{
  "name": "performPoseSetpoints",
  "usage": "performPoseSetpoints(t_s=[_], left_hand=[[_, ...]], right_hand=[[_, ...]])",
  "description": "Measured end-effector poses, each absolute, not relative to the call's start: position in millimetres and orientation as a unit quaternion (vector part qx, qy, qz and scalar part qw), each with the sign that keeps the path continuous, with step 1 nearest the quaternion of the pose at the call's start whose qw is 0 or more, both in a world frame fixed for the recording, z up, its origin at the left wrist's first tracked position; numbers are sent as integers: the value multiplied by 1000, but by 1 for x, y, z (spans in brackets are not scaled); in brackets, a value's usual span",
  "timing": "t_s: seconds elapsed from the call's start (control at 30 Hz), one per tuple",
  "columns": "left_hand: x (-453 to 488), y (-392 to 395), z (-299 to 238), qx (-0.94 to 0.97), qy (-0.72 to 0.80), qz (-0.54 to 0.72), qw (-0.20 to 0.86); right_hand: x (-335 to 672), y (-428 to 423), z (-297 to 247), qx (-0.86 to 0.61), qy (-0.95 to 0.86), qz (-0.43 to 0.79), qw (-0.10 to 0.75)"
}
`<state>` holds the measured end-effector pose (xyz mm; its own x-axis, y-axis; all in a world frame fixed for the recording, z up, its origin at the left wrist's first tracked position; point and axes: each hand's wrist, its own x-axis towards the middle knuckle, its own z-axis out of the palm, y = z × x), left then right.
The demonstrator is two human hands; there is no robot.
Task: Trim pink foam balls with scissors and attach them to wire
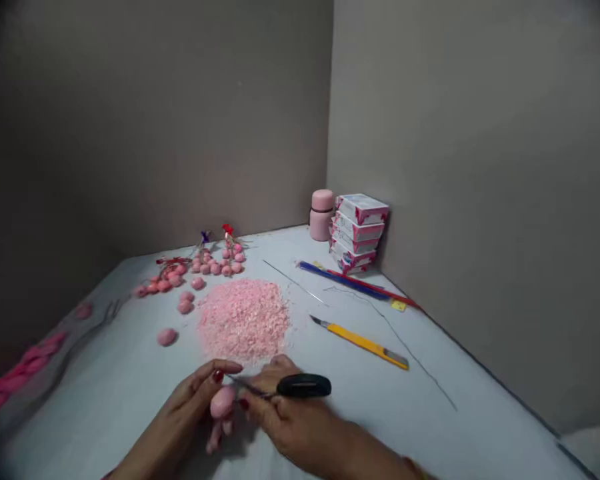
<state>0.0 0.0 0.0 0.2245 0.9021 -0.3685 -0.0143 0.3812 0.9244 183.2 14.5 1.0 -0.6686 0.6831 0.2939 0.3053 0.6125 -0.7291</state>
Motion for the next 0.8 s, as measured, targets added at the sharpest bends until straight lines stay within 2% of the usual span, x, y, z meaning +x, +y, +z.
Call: performPoseSetpoints(t_s=[0.13,0.2,0.27,0.33,0.43,0.67,0.8], left_hand=[[0,-7,3,462,529,409,582],[-2,-9,2,523,513,452,509],[-6,-9,1,596,488,449,452],[-10,-8,0,642,479,408,438],[-13,-6,1,627,490,376,474],[-5,-1,-3,513,449,391,618],[-1,-1,-4,476,495,340,642]], right_hand=[[183,16,2,-336,-788,413,309],[183,16,0,-368,-728,478,326],[183,17,-3,-381,-678,528,341],[182,18,-4,-373,-659,549,353],[181,20,-2,-370,-666,541,356],[183,20,3,-364,-746,462,312],[184,17,1,-358,-772,430,302]])
